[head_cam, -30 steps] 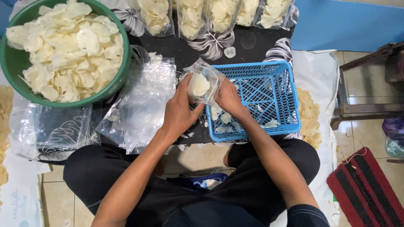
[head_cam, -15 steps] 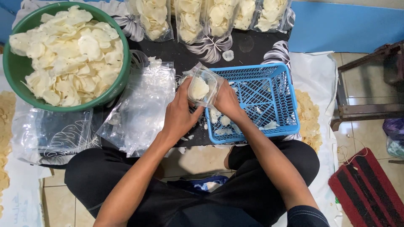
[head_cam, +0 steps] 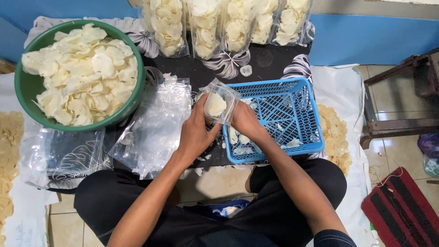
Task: Packaging chips into small plastic bags by hand
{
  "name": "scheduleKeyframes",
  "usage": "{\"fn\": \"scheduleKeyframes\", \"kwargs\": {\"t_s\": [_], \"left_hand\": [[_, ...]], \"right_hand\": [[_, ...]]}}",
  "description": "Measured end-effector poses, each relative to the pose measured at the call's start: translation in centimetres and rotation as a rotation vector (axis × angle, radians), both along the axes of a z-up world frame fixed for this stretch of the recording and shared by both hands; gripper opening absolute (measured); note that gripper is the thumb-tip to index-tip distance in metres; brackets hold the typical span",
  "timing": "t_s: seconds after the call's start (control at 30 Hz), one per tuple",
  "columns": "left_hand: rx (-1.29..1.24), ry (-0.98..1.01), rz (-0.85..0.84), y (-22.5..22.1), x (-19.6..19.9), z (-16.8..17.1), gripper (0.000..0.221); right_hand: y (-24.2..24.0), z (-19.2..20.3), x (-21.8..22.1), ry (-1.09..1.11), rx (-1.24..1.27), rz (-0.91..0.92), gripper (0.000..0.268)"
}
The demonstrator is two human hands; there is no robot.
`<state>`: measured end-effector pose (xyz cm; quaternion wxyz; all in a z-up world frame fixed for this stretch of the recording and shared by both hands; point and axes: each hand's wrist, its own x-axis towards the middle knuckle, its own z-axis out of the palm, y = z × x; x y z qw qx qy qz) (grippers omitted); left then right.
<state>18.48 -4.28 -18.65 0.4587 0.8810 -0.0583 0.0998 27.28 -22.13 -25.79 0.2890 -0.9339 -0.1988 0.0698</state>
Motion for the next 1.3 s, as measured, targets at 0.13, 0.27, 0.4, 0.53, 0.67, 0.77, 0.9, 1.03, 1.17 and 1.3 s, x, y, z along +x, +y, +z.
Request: {"fn": "scheduleKeyframes", "kwargs": {"t_s": [0.13, 0.27, 0.4, 0.53, 0.67, 0.77, 0.9, 1.03, 1.17, 1.3], "left_hand": [[0.008, 0.03, 0.005, 0.0, 0.0, -0.2, 0.074], [0.018, 0.03, 0.004, 0.0, 0.0, -0.1, 0.077], [0.016, 0.031, 0.016, 0.0, 0.1, -0.4, 0.078], [0.025, -0.025, 0.015, 0.1, 0.1, -0.6, 0.077], [-0.009, -0.036, 0.031, -0.3, 0.0, -0.7, 0.075], [0.025, -0.046, 0.027, -0.3, 0.0, -1.2, 0.076], [0.031, -0.031, 0.022, -0.2, -0.2, -0.7, 0.075], [0.031, -0.058, 0.015, -0.1, -0.2, -0.9, 0.075], [0.02, -0.052, 0.016, -0.1, -0.1, -0.9, 0.075], [0.026, -0.048, 0.002, -0.1, -0.1, -1.0, 0.073]], "right_hand": [[-0.2, -1.9, 0.5, -0.033, -0.14, -0.027, 0.019], [-0.2, -0.4, 0.7, -0.079, -0.151, -0.069, 0.017], [-0.8, 3.7, 0.0, -0.096, 0.195, -0.181, 0.02], [-0.9, 8.8, -1.1, -0.271, 0.818, -0.223, 0.025], [-0.7, 12.3, -3.1, -0.355, 1.013, -0.19, 0.022], [-0.4, 11.7, -3.4, -0.366, 1.021, -0.071, 0.028], [0.6, 12.4, -3.6, -0.535, 0.69, 0.043, 0.024], [-0.4, 11.9, -2.3, -0.553, 0.76, 0.043, 0.021], [-3.9, 7.6, -0.4, -0.361, 0.573, -0.121, 0.019], [-5.1, 0.0, 1.1, -0.017, -0.057, -0.109, 0.039]]}}
